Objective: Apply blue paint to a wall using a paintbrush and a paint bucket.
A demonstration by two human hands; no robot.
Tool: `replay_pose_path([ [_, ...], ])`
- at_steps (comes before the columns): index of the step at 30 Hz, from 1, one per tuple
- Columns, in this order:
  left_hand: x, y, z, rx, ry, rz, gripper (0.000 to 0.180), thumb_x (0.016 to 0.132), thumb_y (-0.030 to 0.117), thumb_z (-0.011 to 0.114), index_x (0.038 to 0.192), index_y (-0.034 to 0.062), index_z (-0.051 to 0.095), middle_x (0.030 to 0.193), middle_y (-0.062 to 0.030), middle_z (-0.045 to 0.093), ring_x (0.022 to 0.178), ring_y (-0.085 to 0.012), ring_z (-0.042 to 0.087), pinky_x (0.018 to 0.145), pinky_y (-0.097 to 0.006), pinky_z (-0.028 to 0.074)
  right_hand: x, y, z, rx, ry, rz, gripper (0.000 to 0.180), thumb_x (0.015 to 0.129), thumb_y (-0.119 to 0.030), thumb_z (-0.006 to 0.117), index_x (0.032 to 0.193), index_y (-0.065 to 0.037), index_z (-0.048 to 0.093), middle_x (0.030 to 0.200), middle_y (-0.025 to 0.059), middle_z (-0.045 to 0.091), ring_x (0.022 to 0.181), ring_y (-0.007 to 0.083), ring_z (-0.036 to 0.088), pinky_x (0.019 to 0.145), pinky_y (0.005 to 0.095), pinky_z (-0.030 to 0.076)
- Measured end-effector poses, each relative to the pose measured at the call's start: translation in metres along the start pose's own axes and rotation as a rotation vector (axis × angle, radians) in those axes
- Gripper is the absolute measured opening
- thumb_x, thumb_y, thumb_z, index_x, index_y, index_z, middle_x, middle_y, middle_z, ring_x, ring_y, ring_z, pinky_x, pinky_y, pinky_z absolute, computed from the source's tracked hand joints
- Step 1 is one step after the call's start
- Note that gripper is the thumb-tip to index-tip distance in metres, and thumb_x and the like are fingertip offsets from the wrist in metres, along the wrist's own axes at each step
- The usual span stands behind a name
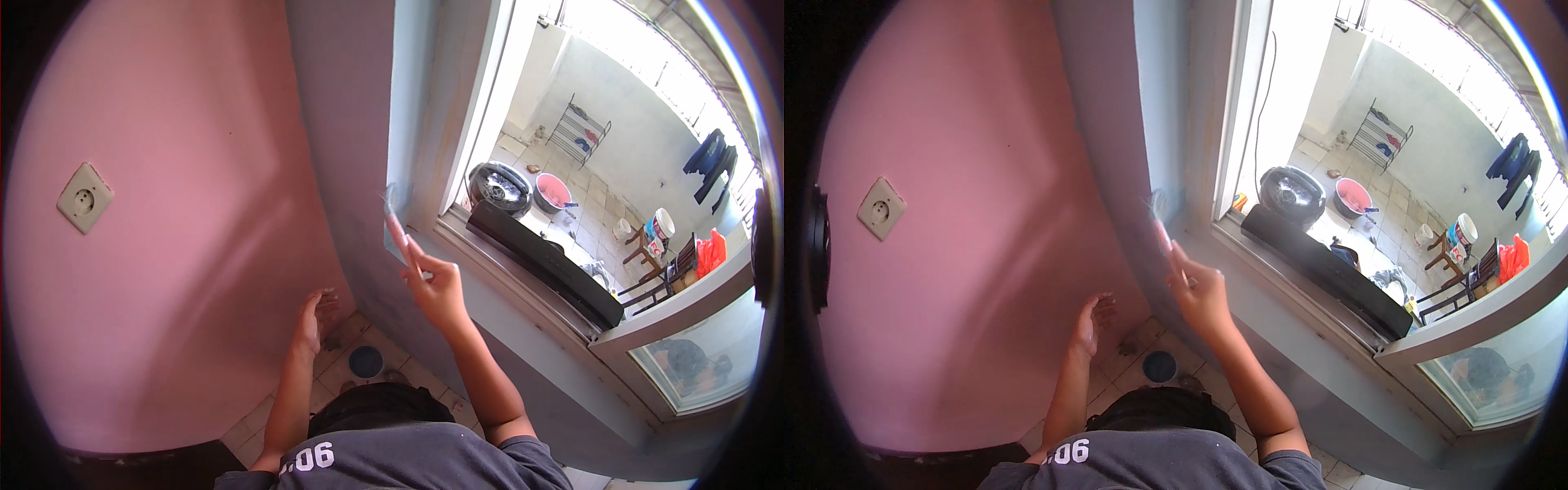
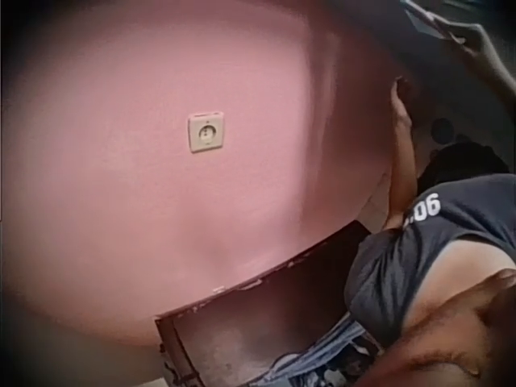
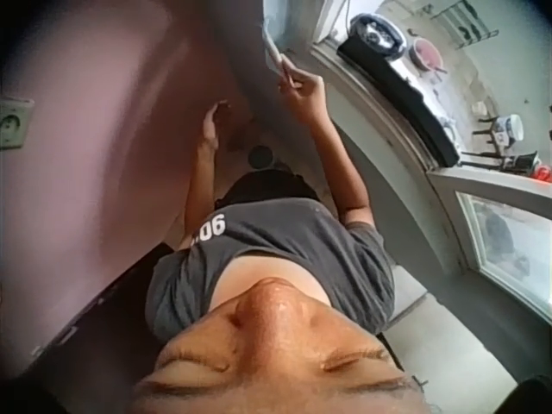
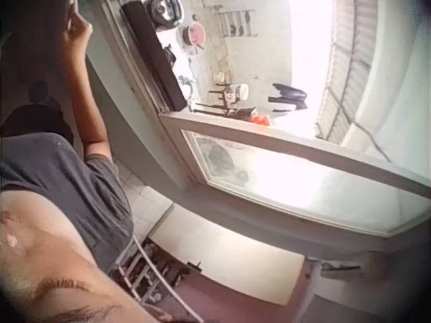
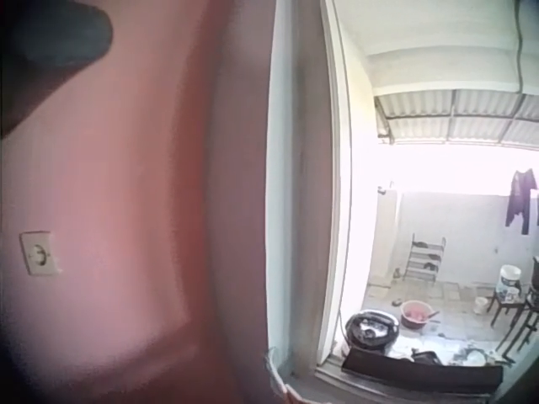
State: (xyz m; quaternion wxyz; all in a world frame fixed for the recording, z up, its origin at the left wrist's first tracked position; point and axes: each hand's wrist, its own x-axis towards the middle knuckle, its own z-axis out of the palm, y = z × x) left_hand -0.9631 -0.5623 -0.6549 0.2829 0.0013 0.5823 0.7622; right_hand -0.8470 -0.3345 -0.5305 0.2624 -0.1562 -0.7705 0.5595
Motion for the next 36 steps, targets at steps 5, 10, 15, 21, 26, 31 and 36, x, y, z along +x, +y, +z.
replay_pose_path([
  [5,-0.003,0.000,-0.005,-0.030,0.013,0.022,0.030,0.095,0.035,0.048,0.114,0.0154,0.061,0.108,-0.0019,0.064,0.097,-0.0150,0.061,0.077,-0.030,0.044,-0.024,-0.020,-0.020,0.153,-0.202,0.060,0.050,0.079,-0.001,0.061,0.128,-0.015,0.063,0.075,-0.0012,0.063,0.060,0.0023,0.052,0.052,0.0210,0.041],
  [10,-0.003,0.000,-0.005,-0.037,0.031,0.012,0.030,0.095,0.035,0.049,0.115,0.0160,0.060,0.108,-0.0016,0.065,0.097,-0.0148,0.061,0.077,-0.030,0.044,-0.024,-0.020,-0.025,0.194,0.005,0.169,0.052,0.078,-0.004,0.058,0.129,-0.013,0.061,0.079,0.0030,0.065,0.075,0.0074,0.060,0.072,0.0251,0.049],
  [15,0.001,-0.001,-0.012,-0.026,0.028,0.025,0.031,0.095,0.035,0.049,0.116,0.0149,0.060,0.109,-0.0013,0.064,0.097,-0.0151,0.060,0.077,-0.030,0.044,0.009,-0.006,-0.023,0.289,0.076,0.174,0.053,0.081,0.003,0.055,0.132,-0.010,0.057,0.075,-0.0007,0.059,0.052,0.0023,0.043,0.045,0.0190,0.035],
  [21,-0.003,-0.007,-0.014,0.037,0.021,0.021,0.041,0.093,0.046,0.049,0.117,0.0150,0.061,0.111,-0.0021,0.063,0.098,-0.0169,0.060,0.082,-0.033,0.045,0.008,-0.022,-0.054,0.100,-0.341,0.204,0.041,0.086,-0.015,0.057,0.127,-0.015,0.061,0.073,0.0011,0.063,0.055,0.0037,0.045,0.048,0.0226,0.040],
  [26,-0.002,-0.009,-0.016,0.040,0.046,-0.007,0.040,0.093,0.044,0.049,0.118,0.0144,0.060,0.111,-0.0020,0.063,0.098,-0.0173,0.060,0.082,-0.033,0.045,-0.001,-0.032,-0.053,0.070,-0.096,0.130,0.042,0.088,-0.014,0.059,0.130,-0.014,0.059,0.076,0.0053,0.064,0.067,0.0088,0.056,0.063,0.0264,0.048],
  [31,-0.004,-0.010,-0.005,0.022,0.026,-0.002,0.040,0.093,0.042,0.049,0.119,0.0144,0.060,0.111,-0.0022,0.063,0.100,-0.0177,0.059,0.083,-0.033,0.045,0.015,-0.017,-0.014,-0.034,0.104,-0.077,0.047,0.089,-0.006,0.057,0.135,-0.008,0.051,0.085,0.0191,0.064,0.084,0.0084,0.056,0.073,0.0284,0.047],
  [36,-0.007,-0.013,-0.007,0.003,0.043,-0.019,0.038,0.093,0.041,0.049,0.119,0.0142,0.060,0.110,-0.0028,0.063,0.100,-0.0180,0.059,0.084,-0.034,0.045,0.008,-0.031,-0.028,-0.016,-0.228,0.016,0.045,0.087,-0.004,0.057,0.132,-0.008,0.055,0.098,0.0181,0.069,0.085,0.0085,0.061,0.079,0.0281,0.048],
])
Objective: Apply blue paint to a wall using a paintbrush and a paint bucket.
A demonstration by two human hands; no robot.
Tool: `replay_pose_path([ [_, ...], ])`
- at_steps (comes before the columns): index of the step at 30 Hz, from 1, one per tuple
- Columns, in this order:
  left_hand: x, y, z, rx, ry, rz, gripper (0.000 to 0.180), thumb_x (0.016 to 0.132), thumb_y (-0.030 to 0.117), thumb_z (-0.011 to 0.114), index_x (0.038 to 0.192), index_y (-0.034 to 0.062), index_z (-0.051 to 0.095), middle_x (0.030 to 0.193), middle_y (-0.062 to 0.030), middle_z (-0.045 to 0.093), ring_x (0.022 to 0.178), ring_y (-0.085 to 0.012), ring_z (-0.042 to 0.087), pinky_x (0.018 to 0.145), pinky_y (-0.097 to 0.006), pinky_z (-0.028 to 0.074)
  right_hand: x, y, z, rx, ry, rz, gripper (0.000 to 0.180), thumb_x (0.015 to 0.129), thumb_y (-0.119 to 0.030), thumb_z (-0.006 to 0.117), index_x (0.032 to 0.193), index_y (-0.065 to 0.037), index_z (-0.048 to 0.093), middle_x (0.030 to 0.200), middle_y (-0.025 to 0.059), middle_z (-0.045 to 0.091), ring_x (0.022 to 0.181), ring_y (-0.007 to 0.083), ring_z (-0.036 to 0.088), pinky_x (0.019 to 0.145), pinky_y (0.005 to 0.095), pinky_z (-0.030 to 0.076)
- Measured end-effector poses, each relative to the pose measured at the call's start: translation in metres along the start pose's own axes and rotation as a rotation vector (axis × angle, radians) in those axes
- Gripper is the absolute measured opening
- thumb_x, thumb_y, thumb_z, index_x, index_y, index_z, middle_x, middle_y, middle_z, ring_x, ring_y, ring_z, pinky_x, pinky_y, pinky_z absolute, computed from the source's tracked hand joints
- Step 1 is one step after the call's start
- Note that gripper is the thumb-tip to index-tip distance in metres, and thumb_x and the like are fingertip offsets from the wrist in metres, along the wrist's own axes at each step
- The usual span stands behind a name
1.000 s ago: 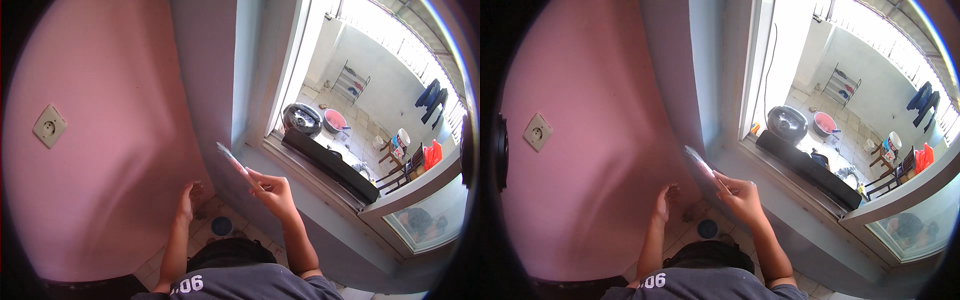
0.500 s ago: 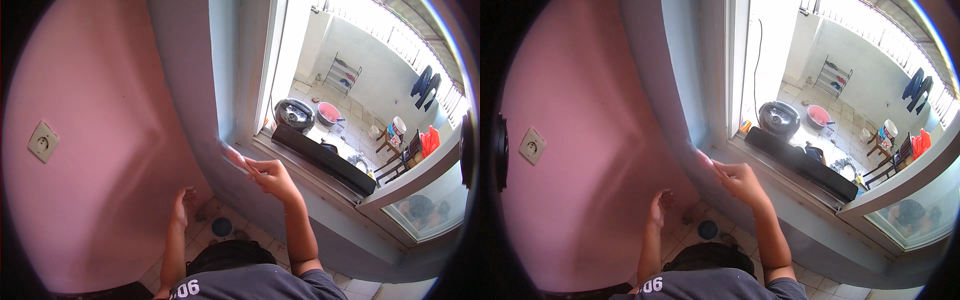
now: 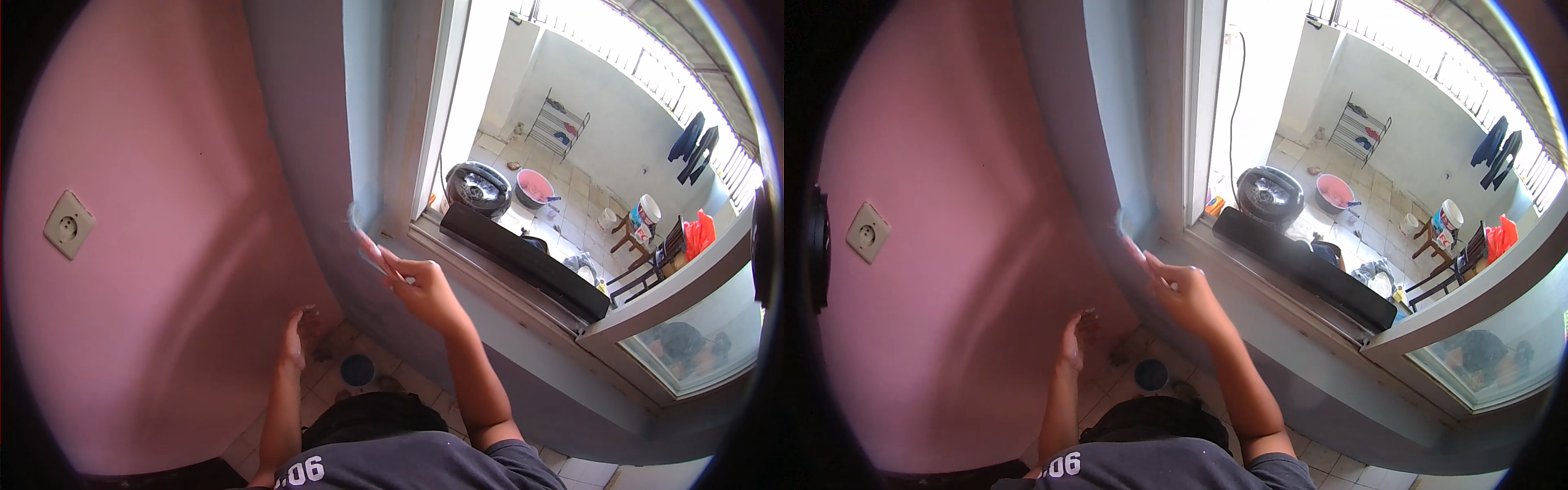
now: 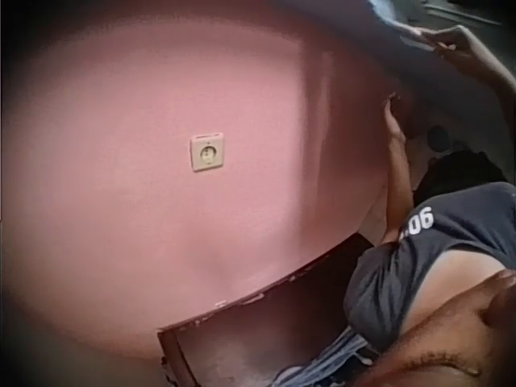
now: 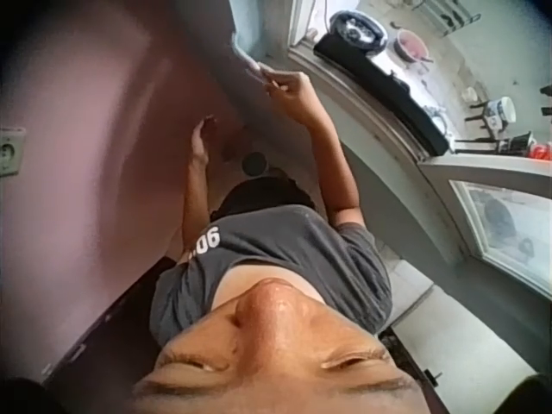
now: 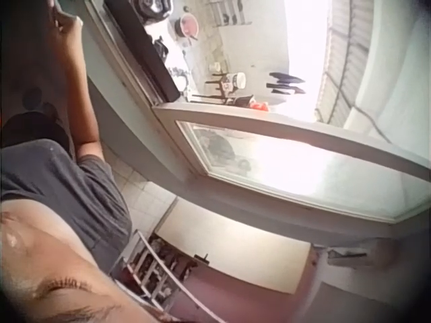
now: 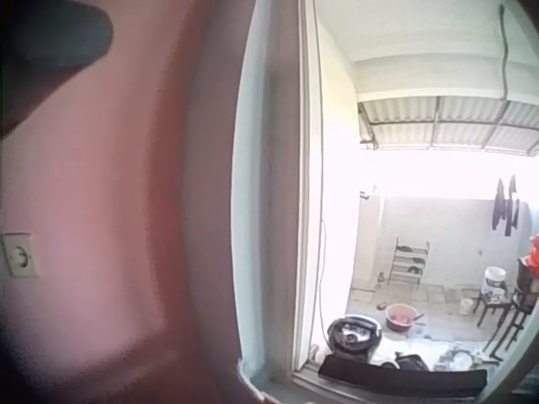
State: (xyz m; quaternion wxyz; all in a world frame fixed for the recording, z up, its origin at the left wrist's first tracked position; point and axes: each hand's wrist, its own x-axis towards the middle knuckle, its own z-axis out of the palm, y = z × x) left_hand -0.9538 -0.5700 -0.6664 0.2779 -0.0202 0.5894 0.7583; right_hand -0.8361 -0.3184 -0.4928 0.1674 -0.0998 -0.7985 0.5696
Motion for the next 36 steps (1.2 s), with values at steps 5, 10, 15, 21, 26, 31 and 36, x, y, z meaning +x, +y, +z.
replay_pose_path([
  [5,-0.001,0.003,0.003,-0.006,0.002,-0.003,0.038,0.094,0.040,0.048,0.118,0.0138,0.060,0.111,-0.0032,0.063,0.100,-0.0182,0.060,0.084,-0.034,0.045,-0.021,-0.023,-0.026,0.144,-0.098,0.037,0.043,0.085,-0.002,0.059,0.127,-0.010,0.062,0.075,-0.0049,0.059,0.055,-0.0003,0.041,0.045,0.0168,0.034],
  [10,0.000,0.007,0.003,0.001,-0.040,0.039,0.038,0.094,0.040,0.048,0.117,0.0127,0.060,0.111,-0.0037,0.063,0.099,-0.0180,0.060,0.084,-0.033,0.045,-0.002,-0.027,-0.015,0.209,0.263,-0.071,0.047,0.087,-0.001,0.057,0.133,-0.010,0.057,0.079,-0.0025,0.059,0.052,0.0005,0.039,0.044,0.0178,0.033],
  [15,0.002,0.004,-0.006,-0.010,-0.035,0.053,0.039,0.093,0.041,0.050,0.117,0.0133,0.060,0.112,-0.0030,0.063,0.099,-0.0172,0.060,0.083,-0.033,0.044,0.020,-0.018,-0.007,-0.072,0.169,-0.037,0.043,0.087,-0.013,0.061,0.130,-0.011,0.057,0.085,0.0163,0.069,0.076,0.0062,0.054,0.072,0.0277,0.047],
  [21,0.001,0.002,-0.014,-0.011,0.004,0.029,0.040,0.091,0.044,0.052,0.117,0.0149,0.060,0.112,-0.0033,0.063,0.100,-0.0179,0.060,0.083,-0.033,0.044,-0.009,-0.055,-0.036,-0.092,-0.247,0.128,0.040,0.089,-0.010,0.058,0.129,-0.012,0.059,0.097,0.0130,0.071,0.077,0.0075,0.059,0.074,0.0273,0.048],
  [26,0.003,0.008,-0.011,-0.022,0.003,0.019,0.040,0.092,0.044,0.051,0.117,0.0149,0.060,0.112,-0.0029,0.063,0.100,-0.0178,0.060,0.083,-0.033,0.044,-0.013,-0.051,-0.036,-0.018,0.181,0.020,0.044,0.086,-0.008,0.060,0.129,-0.013,0.059,0.086,0.0106,0.071,0.070,0.0118,0.055,0.072,0.0271,0.048],
  [31,0.009,0.003,-0.014,-0.043,-0.001,-0.003,0.039,0.092,0.044,0.051,0.117,0.0145,0.061,0.111,-0.0029,0.063,0.099,-0.0182,0.060,0.083,-0.034,0.044,0.001,-0.021,-0.007,-0.582,0.147,-0.218,0.046,0.083,-0.009,0.054,0.125,-0.025,0.062,0.086,0.0196,0.065,0.082,0.0394,0.062,0.075,0.0463,0.049],
  [36,0.010,0.002,-0.028,-0.065,-0.008,0.044,0.039,0.093,0.043,0.050,0.118,0.0154,0.060,0.111,-0.0012,0.063,0.099,-0.0167,0.060,0.082,-0.033,0.043,-0.015,-0.041,-0.017,-0.474,0.085,-0.134,0.046,0.080,-0.007,0.054,0.123,-0.022,0.064,0.089,0.0201,0.065,0.084,0.0386,0.062,0.077,0.0465,0.048],
])
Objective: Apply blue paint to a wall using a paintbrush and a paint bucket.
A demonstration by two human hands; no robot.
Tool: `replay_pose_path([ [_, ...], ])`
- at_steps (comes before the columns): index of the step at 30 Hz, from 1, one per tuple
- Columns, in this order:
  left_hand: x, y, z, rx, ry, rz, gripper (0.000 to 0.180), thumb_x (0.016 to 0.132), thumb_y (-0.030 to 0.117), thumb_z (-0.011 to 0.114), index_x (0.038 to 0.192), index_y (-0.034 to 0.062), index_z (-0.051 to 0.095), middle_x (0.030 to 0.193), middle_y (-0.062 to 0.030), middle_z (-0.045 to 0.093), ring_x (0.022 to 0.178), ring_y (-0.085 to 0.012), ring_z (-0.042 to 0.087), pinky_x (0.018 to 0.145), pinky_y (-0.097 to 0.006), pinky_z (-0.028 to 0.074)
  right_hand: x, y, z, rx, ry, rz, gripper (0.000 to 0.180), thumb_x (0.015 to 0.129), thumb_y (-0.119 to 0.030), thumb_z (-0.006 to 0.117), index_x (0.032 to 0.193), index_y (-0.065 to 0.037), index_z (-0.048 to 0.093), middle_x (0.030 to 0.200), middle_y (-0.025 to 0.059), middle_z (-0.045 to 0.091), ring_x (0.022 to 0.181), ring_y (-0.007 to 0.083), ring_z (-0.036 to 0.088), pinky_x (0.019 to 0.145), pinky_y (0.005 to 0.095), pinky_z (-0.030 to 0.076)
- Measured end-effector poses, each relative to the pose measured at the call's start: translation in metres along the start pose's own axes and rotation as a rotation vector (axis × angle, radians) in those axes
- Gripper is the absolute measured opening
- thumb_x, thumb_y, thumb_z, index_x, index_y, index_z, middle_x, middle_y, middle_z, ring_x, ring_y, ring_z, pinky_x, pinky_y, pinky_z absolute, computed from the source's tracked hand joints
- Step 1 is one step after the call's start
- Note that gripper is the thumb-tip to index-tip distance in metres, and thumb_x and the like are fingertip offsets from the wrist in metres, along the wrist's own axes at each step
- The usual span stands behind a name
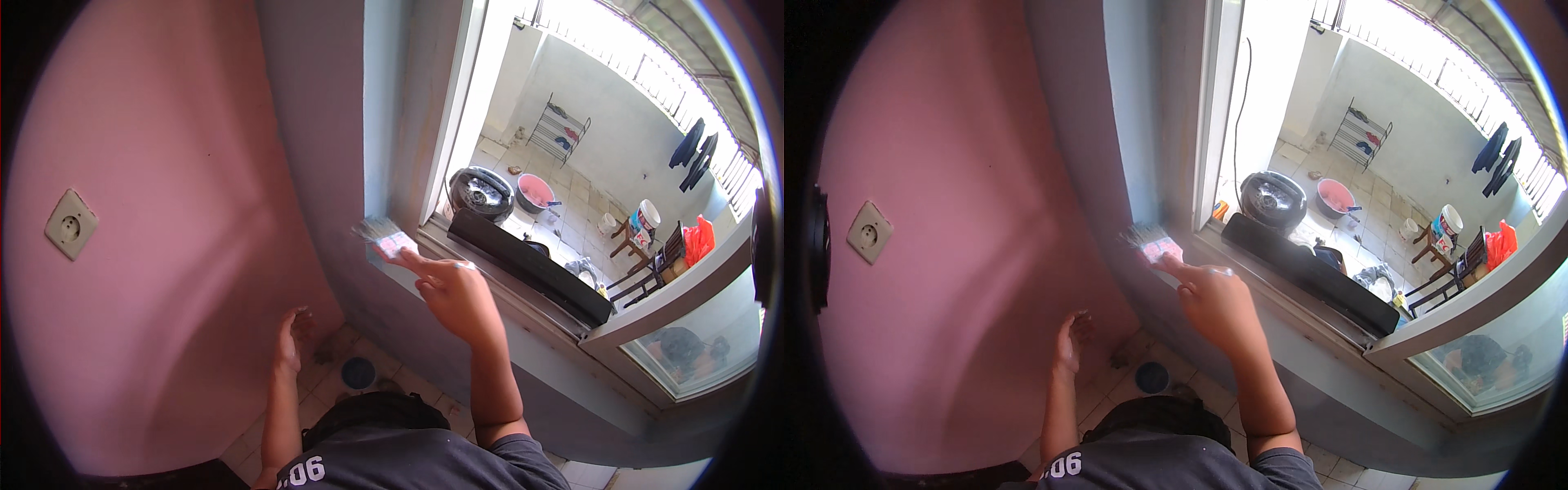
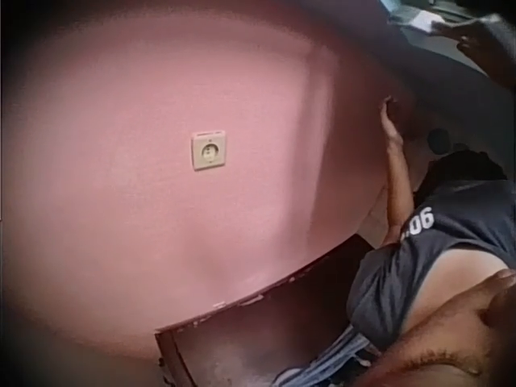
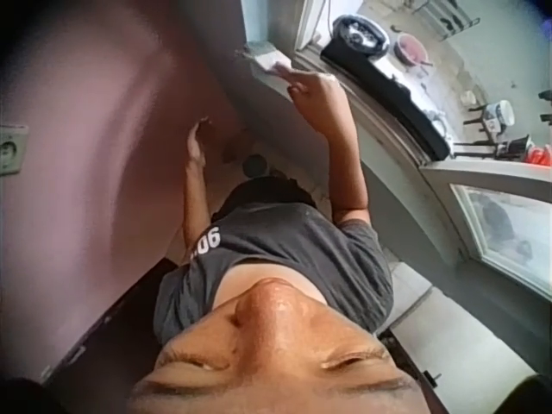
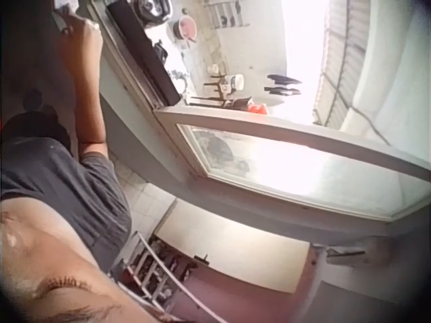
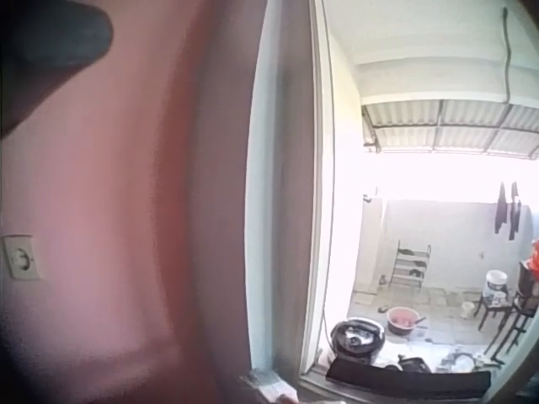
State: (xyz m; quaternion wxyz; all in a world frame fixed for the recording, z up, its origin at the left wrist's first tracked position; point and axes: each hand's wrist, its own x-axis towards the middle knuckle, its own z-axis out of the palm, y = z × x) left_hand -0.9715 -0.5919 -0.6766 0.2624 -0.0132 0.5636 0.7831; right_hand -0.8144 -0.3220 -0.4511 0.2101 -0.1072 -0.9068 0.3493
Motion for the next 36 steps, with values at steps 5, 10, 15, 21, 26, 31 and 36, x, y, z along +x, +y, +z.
replay_pose_path([
  [5,0.000,0.003,0.000,0.009,0.053,-0.043,0.039,0.092,0.043,0.051,0.119,0.0158,0.060,0.112,-0.0013,0.063,0.100,-0.0170,0.060,0.083,-0.034,0.043,0.013,-0.019,-0.014,0.070,0.100,-0.028,0.048,0.082,-0.007,0.053,0.128,-0.019,0.059,0.092,0.0210,0.064,0.085,0.0394,0.061,0.077,0.0459,0.047],
  [10,0.001,0.006,0.013,0.009,0.029,-0.028,0.039,0.092,0.043,0.050,0.119,0.0156,0.060,0.111,-0.0017,0.064,0.099,-0.0174,0.060,0.082,-0.033,0.043,0.018,0.012,0.006,0.046,-0.009,0.006,0.048,0.082,-0.003,0.059,0.129,-0.013,0.059,0.088,0.0211,0.066,0.078,0.0286,0.061,0.075,0.0383,0.049],
  [15,-0.003,0.004,0.004,0.017,0.030,0.026,0.039,0.092,0.042,0.051,0.118,0.0151,0.061,0.110,-0.0028,0.064,0.099,-0.0181,0.060,0.082,-0.033,0.044,0.009,0.000,-0.036,0.324,-0.097,0.192,0.048,0.081,0.003,0.059,0.128,-0.008,0.060,0.073,0.0001,0.056,0.060,0.0058,0.048,0.054,0.0229,0.042],
  [21,-0.014,0.001,0.025,0.003,0.037,-0.048,0.034,0.094,0.036,0.051,0.115,0.0126,0.061,0.108,-0.0038,0.064,0.094,-0.0181,0.062,0.078,-0.031,0.046,0.032,-0.021,-0.045,0.328,0.137,0.052,0.042,0.085,-0.001,0.055,0.126,-0.005,0.061,0.071,-0.0002,0.055,0.059,0.0068,0.047,0.054,0.0244,0.042],
  [26,-0.010,-0.006,0.020,-0.042,-0.033,-0.031,0.033,0.093,0.037,0.051,0.115,0.0135,0.061,0.109,-0.0039,0.064,0.095,-0.0178,0.062,0.078,-0.031,0.046,0.037,-0.026,-0.031,0.293,-0.083,0.039,0.036,0.083,-0.004,0.059,0.118,-0.003,0.065,0.067,0.0015,0.058,0.057,0.0067,0.049,0.054,0.0250,0.043],
  [31,-0.010,-0.009,0.008,-0.018,0.018,-0.016,0.037,0.094,0.040,0.049,0.116,0.0129,0.062,0.109,-0.0039,0.065,0.100,-0.0190,0.061,0.081,-0.034,0.046,0.016,-0.045,-0.064,0.325,-0.123,0.064,0.043,0.082,0.001,0.058,0.124,-0.004,0.063,0.073,0.0014,0.059,0.060,0.0055,0.048,0.055,0.0234,0.042],
  [36,-0.012,-0.013,0.005,-0.014,0.023,-0.037,0.038,0.094,0.040,0.049,0.117,0.0125,0.061,0.110,-0.0031,0.065,0.098,-0.0188,0.062,0.080,-0.033,0.047,0.036,-0.052,-0.062,0.219,0.087,-0.092,0.034,0.088,-0.007,0.058,0.121,-0.002,0.064,0.076,0.0028,0.061,0.061,0.0069,0.048,0.059,0.0239,0.044],
])
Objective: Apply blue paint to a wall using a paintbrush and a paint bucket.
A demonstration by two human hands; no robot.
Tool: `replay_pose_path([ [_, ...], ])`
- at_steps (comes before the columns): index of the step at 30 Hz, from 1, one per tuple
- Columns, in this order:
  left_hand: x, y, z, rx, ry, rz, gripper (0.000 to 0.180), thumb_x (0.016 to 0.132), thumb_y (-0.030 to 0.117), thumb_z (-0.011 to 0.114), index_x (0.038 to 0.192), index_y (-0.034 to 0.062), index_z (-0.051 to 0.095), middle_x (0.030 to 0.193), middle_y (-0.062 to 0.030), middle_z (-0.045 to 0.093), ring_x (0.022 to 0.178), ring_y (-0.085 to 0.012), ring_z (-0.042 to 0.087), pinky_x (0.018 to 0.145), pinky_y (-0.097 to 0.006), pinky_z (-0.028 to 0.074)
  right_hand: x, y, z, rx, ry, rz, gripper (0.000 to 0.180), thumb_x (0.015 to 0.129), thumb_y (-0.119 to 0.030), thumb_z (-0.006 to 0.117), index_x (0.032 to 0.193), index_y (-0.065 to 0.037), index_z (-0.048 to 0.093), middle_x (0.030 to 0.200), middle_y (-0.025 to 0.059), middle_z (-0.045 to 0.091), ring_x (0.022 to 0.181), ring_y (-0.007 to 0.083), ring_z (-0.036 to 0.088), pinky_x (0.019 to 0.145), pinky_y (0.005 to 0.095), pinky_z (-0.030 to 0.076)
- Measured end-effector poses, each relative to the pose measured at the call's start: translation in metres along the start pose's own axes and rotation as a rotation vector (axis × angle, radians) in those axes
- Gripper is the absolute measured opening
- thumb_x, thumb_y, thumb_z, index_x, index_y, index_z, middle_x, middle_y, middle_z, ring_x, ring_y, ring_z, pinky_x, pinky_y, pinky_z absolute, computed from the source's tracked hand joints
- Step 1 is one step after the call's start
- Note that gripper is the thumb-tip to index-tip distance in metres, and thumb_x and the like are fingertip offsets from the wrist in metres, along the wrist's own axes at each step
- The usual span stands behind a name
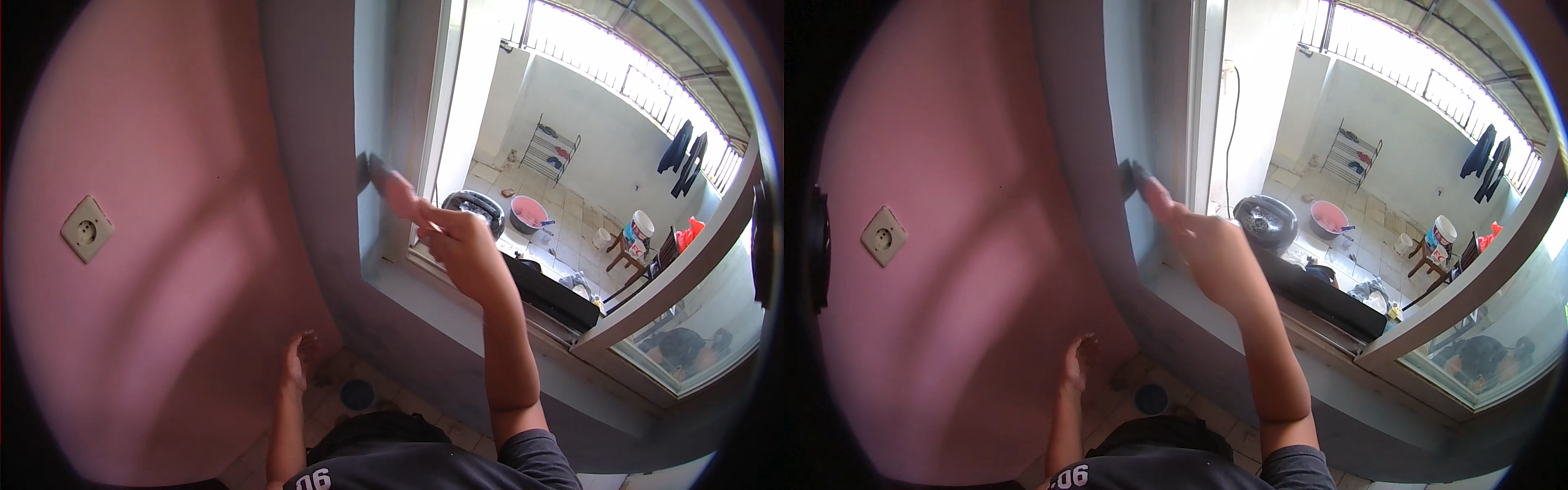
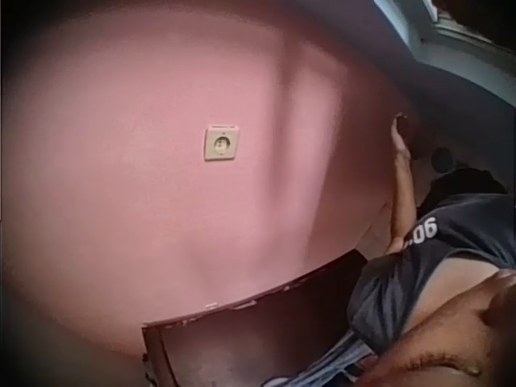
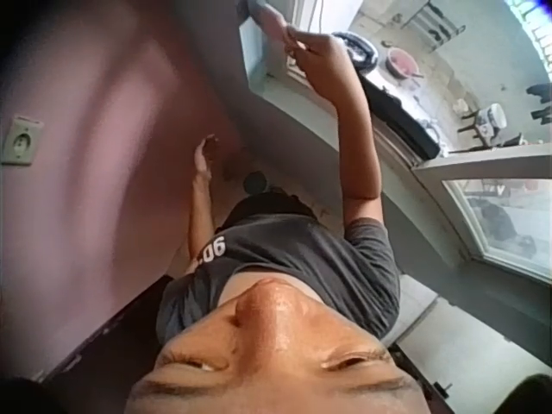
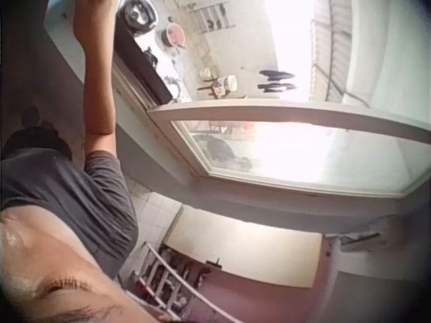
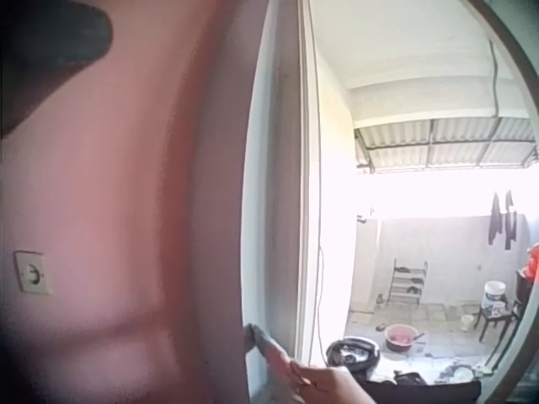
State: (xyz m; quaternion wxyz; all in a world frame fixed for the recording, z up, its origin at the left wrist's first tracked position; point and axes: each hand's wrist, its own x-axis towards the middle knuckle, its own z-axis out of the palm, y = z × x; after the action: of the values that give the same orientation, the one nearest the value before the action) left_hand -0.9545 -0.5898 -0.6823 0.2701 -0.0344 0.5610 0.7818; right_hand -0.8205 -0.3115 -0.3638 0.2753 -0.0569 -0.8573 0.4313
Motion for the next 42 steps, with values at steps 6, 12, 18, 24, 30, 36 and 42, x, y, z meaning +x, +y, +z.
replay_pose_path([
  [6,-0.006,0.002,0.008,-0.017,-0.047,0.019,0.034,0.093,0.039,0.050,0.115,0.0155,0.062,0.108,-0.0017,0.065,0.096,-0.0156,0.061,0.080,-0.032,0.045,0.000,-0.006,0.009,-0.121,-0.207,0.042,0.041,0.087,-0.005,0.054,0.128,-0.004,0.059,0.084,0.0069,0.065,0.072,0.0098,0.056,0.069,0.0260,0.048],
  [12,-0.011,0.011,0.005,0.010,0.002,0.030,0.034,0.093,0.039,0.050,0.114,0.0152,0.062,0.108,-0.0019,0.065,0.096,-0.0158,0.062,0.078,-0.032,0.045,-0.003,-0.004,-0.012,-0.044,-0.115,0.125,0.044,0.085,-0.001,0.058,0.129,-0.005,0.059,0.078,0.0030,0.061,0.065,0.0075,0.051,0.061,0.0250,0.046],
  [18,-0.007,0.012,-0.001,0.026,-0.018,0.058,0.038,0.093,0.040,0.049,0.117,0.0128,0.061,0.110,-0.0042,0.064,0.096,-0.0192,0.062,0.081,-0.033,0.045,0.009,0.009,-0.006,-0.077,-0.176,0.219,0.034,0.089,-0.010,0.061,0.122,-0.003,0.064,0.071,0.0026,0.059,0.061,0.0074,0.050,0.058,0.0261,0.044],
  [24,-0.006,0.008,-0.004,0.017,0.039,0.041,0.038,0.093,0.040,0.050,0.115,0.0117,0.062,0.108,-0.0040,0.065,0.095,-0.0192,0.062,0.080,-0.034,0.046,0.000,0.009,-0.017,0.020,-0.170,0.205,0.033,0.089,-0.006,0.057,0.121,-0.002,0.064,0.069,0.0007,0.055,0.058,0.0075,0.047,0.054,0.0255,0.040],
  [30,0.001,0.008,0.002,-0.016,-0.045,0.052,0.036,0.094,0.038,0.049,0.115,0.0112,0.062,0.108,-0.0043,0.065,0.095,-0.0197,0.062,0.080,-0.035,0.046,0.014,0.022,-0.008,-0.027,-0.140,0.204,0.034,0.088,-0.003,0.057,0.122,-0.001,0.064,0.069,0.0015,0.056,0.059,0.0073,0.047,0.054,0.0248,0.040],
  [36,-0.003,0.010,-0.003,0.004,-0.024,0.053,0.037,0.094,0.038,0.050,0.115,0.0109,0.061,0.109,-0.0053,0.064,0.097,-0.0196,0.062,0.080,-0.035,0.046,0.008,0.009,-0.020,-0.031,-0.184,0.184,0.034,0.087,-0.006,0.060,0.120,-0.002,0.065,0.069,0.0012,0.057,0.059,0.0057,0.047,0.055,0.0247,0.041],
  [42,0.005,0.004,-0.001,0.054,-0.007,0.058,0.037,0.093,0.039,0.050,0.116,0.0112,0.062,0.110,-0.0053,0.064,0.097,-0.0193,0.061,0.082,-0.035,0.046,0.014,0.022,-0.009,-0.058,-0.141,0.139,0.033,0.089,-0.008,0.060,0.121,-0.004,0.065,0.070,0.0008,0.057,0.058,0.0070,0.046,0.057,0.0250,0.043],
])
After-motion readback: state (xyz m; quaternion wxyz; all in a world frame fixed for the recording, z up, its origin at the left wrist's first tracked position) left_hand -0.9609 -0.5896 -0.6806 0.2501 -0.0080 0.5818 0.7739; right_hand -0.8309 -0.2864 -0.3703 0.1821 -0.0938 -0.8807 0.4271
